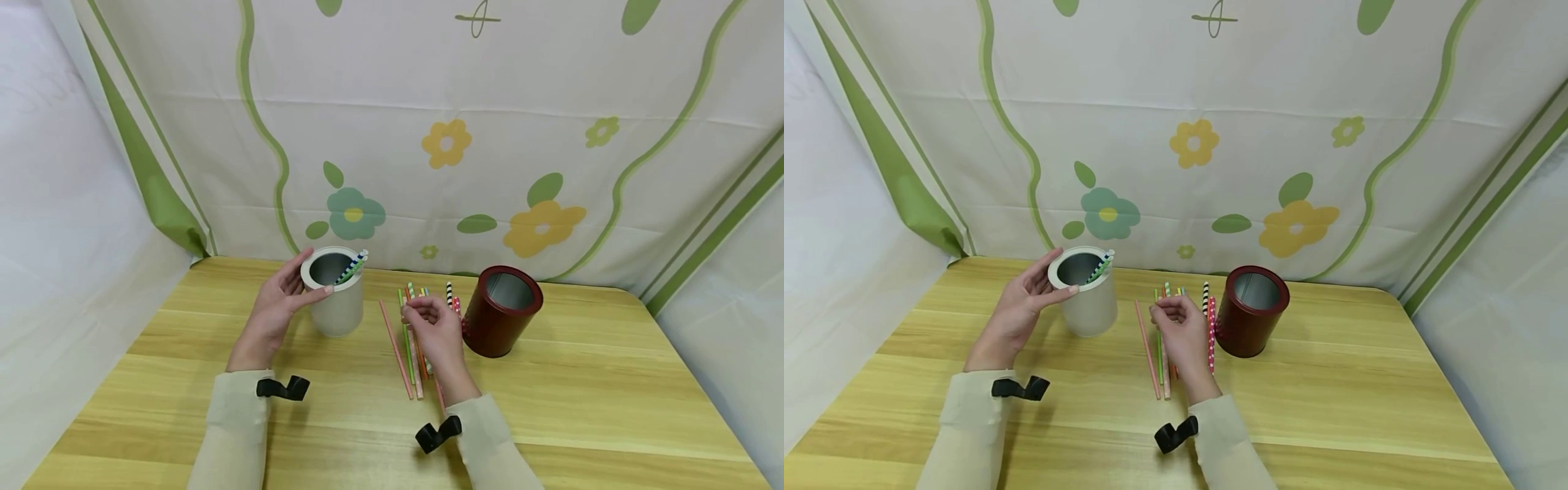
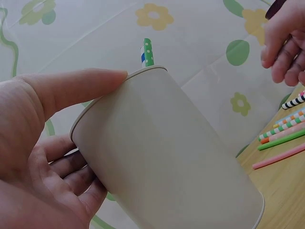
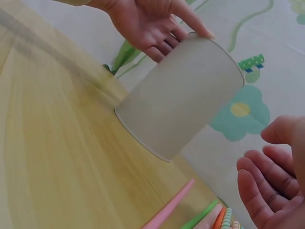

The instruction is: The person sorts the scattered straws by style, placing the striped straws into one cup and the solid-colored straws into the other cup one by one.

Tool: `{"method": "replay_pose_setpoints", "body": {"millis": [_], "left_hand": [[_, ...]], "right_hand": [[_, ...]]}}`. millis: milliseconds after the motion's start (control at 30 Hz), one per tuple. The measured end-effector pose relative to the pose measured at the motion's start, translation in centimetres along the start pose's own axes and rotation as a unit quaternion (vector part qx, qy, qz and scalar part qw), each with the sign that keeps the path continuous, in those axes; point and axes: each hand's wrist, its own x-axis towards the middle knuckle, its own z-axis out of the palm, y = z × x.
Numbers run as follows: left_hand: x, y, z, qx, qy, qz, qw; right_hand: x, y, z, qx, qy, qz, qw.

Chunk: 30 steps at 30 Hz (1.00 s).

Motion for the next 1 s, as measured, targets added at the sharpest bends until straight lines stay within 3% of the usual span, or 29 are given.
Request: {"method": "replay_pose_setpoints", "body": {"millis": [400,767,1000], "left_hand": [[0.1,-0.1,0.1,-0.006,0.000,0.002,1.0000],[0.2,-0.1,0.1,0.002,0.000,-0.004,1.0000],[0.2,-0.2,0.0,-0.003,-0.001,-0.002,1.0000]], "right_hand": [[-0.3,1.6,-1.0,-0.053,-0.023,0.033,0.998],[-0.3,1.8,-1.6,-0.074,-0.019,0.009,0.997],[-0.1,1.7,-2.3,-0.141,-0.026,-0.010,0.990]]}}
